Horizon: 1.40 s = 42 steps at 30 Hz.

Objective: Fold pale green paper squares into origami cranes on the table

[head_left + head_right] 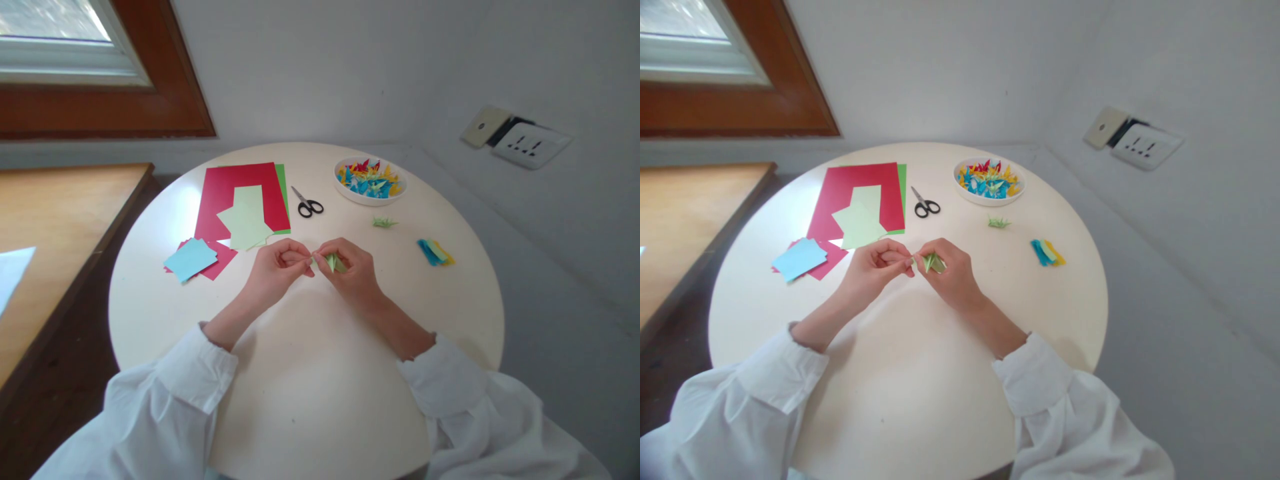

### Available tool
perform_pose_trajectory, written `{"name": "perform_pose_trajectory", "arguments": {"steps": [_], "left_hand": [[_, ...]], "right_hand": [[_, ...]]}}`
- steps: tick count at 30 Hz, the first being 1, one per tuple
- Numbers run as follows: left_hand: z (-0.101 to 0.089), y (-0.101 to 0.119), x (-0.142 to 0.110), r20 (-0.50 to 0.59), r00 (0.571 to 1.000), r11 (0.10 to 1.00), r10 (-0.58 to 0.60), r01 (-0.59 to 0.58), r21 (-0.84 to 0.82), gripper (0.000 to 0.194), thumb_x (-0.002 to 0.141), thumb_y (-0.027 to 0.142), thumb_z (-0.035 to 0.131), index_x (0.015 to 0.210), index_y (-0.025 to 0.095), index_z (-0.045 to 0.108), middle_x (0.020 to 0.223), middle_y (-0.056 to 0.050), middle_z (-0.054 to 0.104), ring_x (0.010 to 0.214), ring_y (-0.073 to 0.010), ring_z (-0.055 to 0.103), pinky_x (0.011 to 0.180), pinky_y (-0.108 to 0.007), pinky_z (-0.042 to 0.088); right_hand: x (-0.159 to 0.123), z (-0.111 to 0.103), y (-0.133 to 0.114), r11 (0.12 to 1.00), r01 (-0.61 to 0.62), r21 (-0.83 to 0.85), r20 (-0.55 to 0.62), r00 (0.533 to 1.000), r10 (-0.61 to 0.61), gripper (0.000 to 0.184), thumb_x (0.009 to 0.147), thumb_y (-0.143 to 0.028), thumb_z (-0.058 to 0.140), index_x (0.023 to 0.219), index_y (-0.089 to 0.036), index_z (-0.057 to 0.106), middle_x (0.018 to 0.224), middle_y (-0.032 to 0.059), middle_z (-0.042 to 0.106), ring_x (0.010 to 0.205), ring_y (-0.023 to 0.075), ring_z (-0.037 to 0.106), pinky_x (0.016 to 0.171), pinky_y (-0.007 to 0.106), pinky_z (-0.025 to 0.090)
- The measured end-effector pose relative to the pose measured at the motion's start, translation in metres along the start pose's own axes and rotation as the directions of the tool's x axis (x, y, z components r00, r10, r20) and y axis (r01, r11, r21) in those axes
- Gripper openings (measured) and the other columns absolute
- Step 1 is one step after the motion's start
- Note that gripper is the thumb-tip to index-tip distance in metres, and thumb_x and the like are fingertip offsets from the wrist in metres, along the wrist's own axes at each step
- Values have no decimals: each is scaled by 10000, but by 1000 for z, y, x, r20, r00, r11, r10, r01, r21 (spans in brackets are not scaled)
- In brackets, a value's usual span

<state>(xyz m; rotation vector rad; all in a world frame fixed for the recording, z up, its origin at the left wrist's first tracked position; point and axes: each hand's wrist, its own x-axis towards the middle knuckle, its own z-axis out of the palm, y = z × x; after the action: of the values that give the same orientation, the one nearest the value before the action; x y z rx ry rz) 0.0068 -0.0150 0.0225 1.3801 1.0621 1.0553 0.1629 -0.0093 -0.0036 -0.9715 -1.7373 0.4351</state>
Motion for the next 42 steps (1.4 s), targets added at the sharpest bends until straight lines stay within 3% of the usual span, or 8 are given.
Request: {"name": "perform_pose_trajectory", "arguments": {"steps": [6, 14, 26, 33, 42], "left_hand": [[0, -1, 1, -39, 999, 999, -18, 19, 39, 79, 697, 209, 626, 722, 164, 567, 581, -5, 665, 596, -154, 640, 572, -260, 451], [0, -3, 4, -140, 990, 1000, -26, 25, -9, 125, 681, 211, 652, 723, 152, 551, 568, 6, 651, 598, -145, 648, 583, -240, 453], [3, -3, 3, -40, 999, 998, -19, 17, -53, 197, 705, 286, 666, 749, 149, 532, 544, -1, 635, 543, -124, 608, 553, -245, 470], [5, -4, 1, -69, 998, 999, 12, -15, -44, 166, 715, 249, 649, 743, 151, 518, 535, 1, 631, 529, -123, 607, 548, -248, 477], [10, -4, 0, -117, 992, 999, 50, -51, -2, 117, 703, 175, 627, 726, 156, 513, 492, 33, 584, 478, -97, 571, 497, -209, 445]], "right_hand": [[1, 2, 3, 1000, -23, 8, 17, 1000, 23, 76, 778, -223, 590, 712, -197, 563, 731, 15, 622, 694, 136, 599, 666, 281, 485], [0, 2, 3, 997, -35, 72, 12, 999, 34, 87, 772, -234, 600, 849, -197, 587, 905, 68, 655, 845, 168, 638, 754, 310, 526], [0, 1, -3, 994, 65, -84, 41, 997, -61, 34, 798, -206, 548, 797, -200, 582, 867, 57, 684, 831, 165, 646, 725, 300, 519], [1, 2, -6, 986, 108, -130, 30, 994, -105, 55, 817, -203, 513, 814, -197, 568, 828, 60, 677, 809, 163, 647, 725, 297, 514], [0, 4, -9, 989, 46, -142, 4, 999, -46, 49, 785, -176, 511, 797, -201, 552, 824, 54, 675, 763, 155, 646, 696, 284, 518]]}}
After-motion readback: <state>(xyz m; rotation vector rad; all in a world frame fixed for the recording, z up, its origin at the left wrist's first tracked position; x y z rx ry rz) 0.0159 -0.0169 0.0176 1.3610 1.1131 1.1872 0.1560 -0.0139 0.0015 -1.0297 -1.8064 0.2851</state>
